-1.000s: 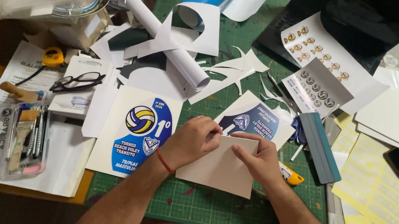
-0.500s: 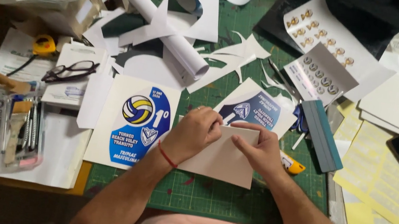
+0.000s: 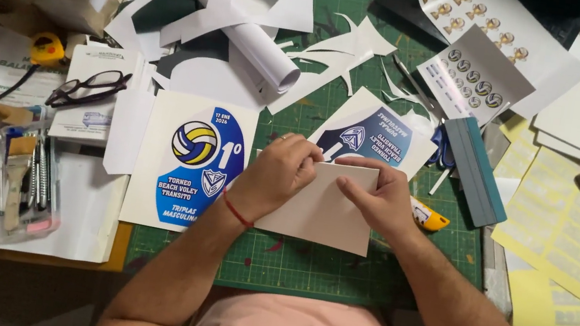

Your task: The person cuts a printed volleyball logo from a sheet using scissors, then peels the backing and applies the sticker to a white card. They smooth the sticker with a squeegee and trim the card edges with a utility knife.

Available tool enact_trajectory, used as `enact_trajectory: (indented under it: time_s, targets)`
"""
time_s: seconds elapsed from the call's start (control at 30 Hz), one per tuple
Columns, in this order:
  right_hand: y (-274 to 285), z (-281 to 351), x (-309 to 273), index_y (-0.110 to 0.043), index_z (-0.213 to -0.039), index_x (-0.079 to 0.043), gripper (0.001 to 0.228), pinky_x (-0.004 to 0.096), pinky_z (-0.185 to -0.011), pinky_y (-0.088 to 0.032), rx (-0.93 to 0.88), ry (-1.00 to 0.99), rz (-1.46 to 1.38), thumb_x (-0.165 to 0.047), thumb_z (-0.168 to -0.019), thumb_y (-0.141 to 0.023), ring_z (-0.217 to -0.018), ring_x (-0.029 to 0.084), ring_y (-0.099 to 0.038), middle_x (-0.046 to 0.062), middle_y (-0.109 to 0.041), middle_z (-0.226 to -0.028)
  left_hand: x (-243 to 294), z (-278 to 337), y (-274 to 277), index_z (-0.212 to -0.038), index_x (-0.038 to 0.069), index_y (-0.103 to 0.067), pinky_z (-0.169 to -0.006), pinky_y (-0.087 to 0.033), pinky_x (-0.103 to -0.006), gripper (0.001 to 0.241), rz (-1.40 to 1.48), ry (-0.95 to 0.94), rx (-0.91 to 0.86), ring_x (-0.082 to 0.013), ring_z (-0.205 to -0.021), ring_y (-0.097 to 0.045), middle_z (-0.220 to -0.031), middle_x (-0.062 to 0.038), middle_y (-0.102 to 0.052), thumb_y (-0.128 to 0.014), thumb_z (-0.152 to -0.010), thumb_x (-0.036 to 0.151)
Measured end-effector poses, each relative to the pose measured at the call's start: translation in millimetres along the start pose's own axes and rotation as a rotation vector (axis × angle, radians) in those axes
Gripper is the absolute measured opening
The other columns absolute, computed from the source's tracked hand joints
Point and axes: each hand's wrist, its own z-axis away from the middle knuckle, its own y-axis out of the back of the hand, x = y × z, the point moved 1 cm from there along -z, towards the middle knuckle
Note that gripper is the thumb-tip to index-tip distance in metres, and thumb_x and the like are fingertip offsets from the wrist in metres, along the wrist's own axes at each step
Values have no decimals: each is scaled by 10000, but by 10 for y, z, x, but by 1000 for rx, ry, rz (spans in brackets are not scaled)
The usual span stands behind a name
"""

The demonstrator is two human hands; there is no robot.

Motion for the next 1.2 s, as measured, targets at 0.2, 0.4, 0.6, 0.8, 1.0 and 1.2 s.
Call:
enact_trajectory:
  time_s: [0.2, 0.4, 0.6, 0.8, 1.0, 1.2]
  targets:
    - [9, -12, -31, -883, -1236, -10, 299, 358, -650, -631, -8, 34, -21, -84, -947, -907, -714, 276, -785, 209, -833, -844, 187, -76, 289, -1143, 103, -819, -903, -593, -402, 183, -66, -81, -12, -280, -974, -793, -955, -89, -783, -667, -1073, 176]
    - [27, -15, -17, -884, -1226, -3, 277, 345, -632, -623, -3, 72, 0, -76, -959, -891, -691, 246, -760, 202, -829, -833, 232, -69, 284, -1055, 158, -854, -974, -587, -417, 96, -305, -279, 114, -221, -937, -822, -912, -52, -846, -803, -1056, 240]
    - [-9, 3, -81, -886, -1207, -5, 277, 331, -610, -602, 18, 96, 32, -80, -941, -898, -683, 190, -750, 173, -825, -773, 281, -57, 171, -924, 125, -793, -905, -631, -456, 95, -656, -477, 243, -246, -814, -812, -806, -71, -802, -812, -1012, 155]
    - [5, -2, -33, -884, -1203, -4, 264, 339, -607, -606, 2, 94, 38, -82, -952, -905, -666, 216, -758, 194, -829, -794, 505, -76, 269, -824, 129, -714, -675, -582, -373, 213, -839, -536, 287, -240, -677, -717, -712, -47, -673, -747, -1022, 59]
    - [37, -23, 13, -874, -1224, 5, 293, 342, -648, -599, 5, 62, -7, -88, -949, -913, -697, 220, -760, 186, -833, -816, 341, -127, 299, -806, 119, -674, -570, -526, -311, 247, -725, -504, 296, -200, -575, -628, -640, -13, -569, -732, -1039, 61]
    - [58, -53, 123, -862, -1261, -9, 322, 338, -685, -612, 4, 1, -79, -81, -950, -901, -743, 217, -784, 167, -841, -846, 286, -168, 305, -807, 133, -662, -563, -501, -277, 245, -712, -464, 321, -167, -558, -592, -638, 19, -518, -692, -1042, 69]
